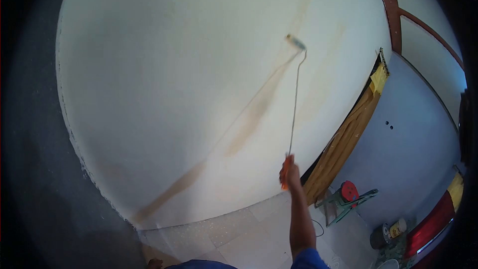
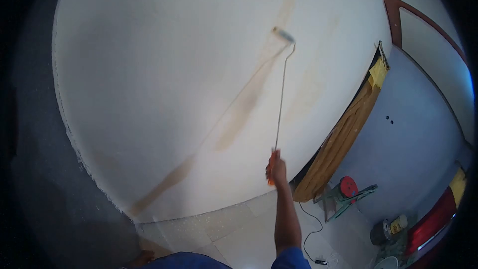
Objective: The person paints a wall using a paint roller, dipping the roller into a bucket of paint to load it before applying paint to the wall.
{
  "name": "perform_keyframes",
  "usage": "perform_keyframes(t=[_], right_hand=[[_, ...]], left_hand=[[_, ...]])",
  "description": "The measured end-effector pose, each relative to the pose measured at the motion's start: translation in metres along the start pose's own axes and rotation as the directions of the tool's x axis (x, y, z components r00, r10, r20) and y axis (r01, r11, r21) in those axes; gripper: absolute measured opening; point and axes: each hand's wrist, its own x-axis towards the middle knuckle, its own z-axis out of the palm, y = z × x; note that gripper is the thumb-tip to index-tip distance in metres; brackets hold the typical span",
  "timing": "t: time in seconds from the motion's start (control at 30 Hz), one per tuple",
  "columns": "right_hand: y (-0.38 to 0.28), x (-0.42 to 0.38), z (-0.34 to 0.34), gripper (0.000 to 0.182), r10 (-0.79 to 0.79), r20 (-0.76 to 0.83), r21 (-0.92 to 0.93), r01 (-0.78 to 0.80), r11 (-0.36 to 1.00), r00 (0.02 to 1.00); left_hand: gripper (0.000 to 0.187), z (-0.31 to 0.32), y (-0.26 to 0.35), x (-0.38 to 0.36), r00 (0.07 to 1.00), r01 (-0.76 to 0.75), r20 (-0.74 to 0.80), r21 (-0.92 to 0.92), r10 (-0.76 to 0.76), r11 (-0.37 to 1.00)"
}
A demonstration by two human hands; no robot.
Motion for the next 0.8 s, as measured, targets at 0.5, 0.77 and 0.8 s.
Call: perform_keyframes(t=[0.5,0.77,0.8], right_hand=[[-0.045,-0.003,0.005,0.067,0.078,0.013,-0.04,-0.077,0.996,0.997],[-0.062,-0.027,0.026,0.065,0.105,0.026,-0.013,-0.105,0.994,0.994],[-0.076,-0.015,0.02,0.067,0.042,0.019,-0.016,-0.042,0.999,0.999]], left_hand=[[0.034,-0.023,0.021,0.025,0.803,-0.538,0.477,0.838,0.358,0.089],[0.024,-0.019,0.08,0.079,0.883,-0.007,-0.34,0.678,0.322,0.735],[0.032,0.002,0.129,0.073,0.71,-0.142,-0.467,0.638,0.527,0.757]])
